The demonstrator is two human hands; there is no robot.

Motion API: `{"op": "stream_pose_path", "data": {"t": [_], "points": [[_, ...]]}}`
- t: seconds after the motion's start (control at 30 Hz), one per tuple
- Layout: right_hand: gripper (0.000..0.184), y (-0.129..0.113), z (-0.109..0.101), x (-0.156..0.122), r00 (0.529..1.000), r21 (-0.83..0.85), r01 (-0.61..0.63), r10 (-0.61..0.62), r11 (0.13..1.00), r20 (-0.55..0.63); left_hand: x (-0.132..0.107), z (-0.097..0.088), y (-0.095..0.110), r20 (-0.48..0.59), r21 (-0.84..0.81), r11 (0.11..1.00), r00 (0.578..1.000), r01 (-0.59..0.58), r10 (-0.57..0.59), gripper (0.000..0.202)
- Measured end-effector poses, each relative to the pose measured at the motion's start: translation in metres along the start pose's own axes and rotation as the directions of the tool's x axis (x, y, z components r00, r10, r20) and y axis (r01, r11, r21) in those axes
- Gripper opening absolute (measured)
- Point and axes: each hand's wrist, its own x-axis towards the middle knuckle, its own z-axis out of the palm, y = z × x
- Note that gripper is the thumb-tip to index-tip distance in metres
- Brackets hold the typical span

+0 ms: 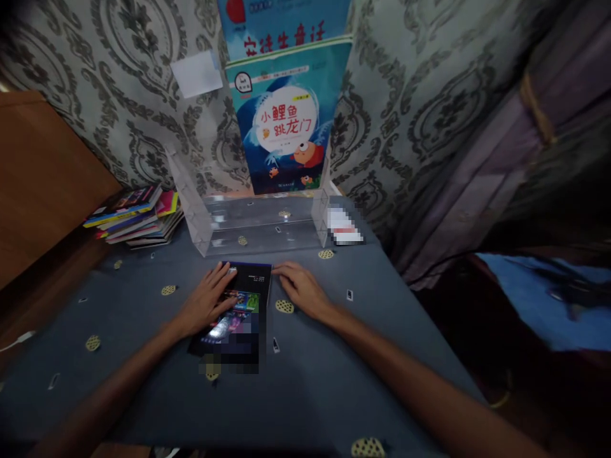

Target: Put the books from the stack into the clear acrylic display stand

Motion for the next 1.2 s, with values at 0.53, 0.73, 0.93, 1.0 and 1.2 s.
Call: {"op": "stream_pose_path", "data": {"t": [0.53, 0.73, 0.93, 1.0, 1.2], "points": [[0.041, 0.002, 0.0, -0.003, 0.999, 0.034, -0.039, 0.039, 0.999, 0.016, 0.039, 0.001, 0.017, -0.118, -0.044, 0.988, 0.983, -0.145, 0.139, 0.039], [0.048, 0.005, 0.001, -0.005, 0.995, 0.098, -0.094, 0.095, 0.991, -0.008, 0.061, 0.004, 0.041, -0.057, -0.044, 0.974, 0.974, -0.223, 0.22, 0.04], [0.046, 0.001, 0.0, -0.005, 0.995, 0.131, -0.101, 0.101, 0.986, 0.0, 0.07, 0.006, 0.049, -0.048, -0.053, 0.962, 0.963, -0.266, 0.264, 0.039], [0.047, 0.001, -0.001, -0.005, 0.994, 0.126, -0.105, 0.105, 0.986, 0.004, 0.07, 0.006, 0.049, -0.057, -0.055, 0.963, 0.964, -0.264, 0.261, 0.039], [0.058, 0.003, -0.002, -0.002, 0.994, 0.082, -0.101, 0.097, 0.991, 0.054, 0.069, 0.005, 0.054, -0.081, 0.005, 0.976, 0.972, -0.219, 0.219, 0.036]]}}
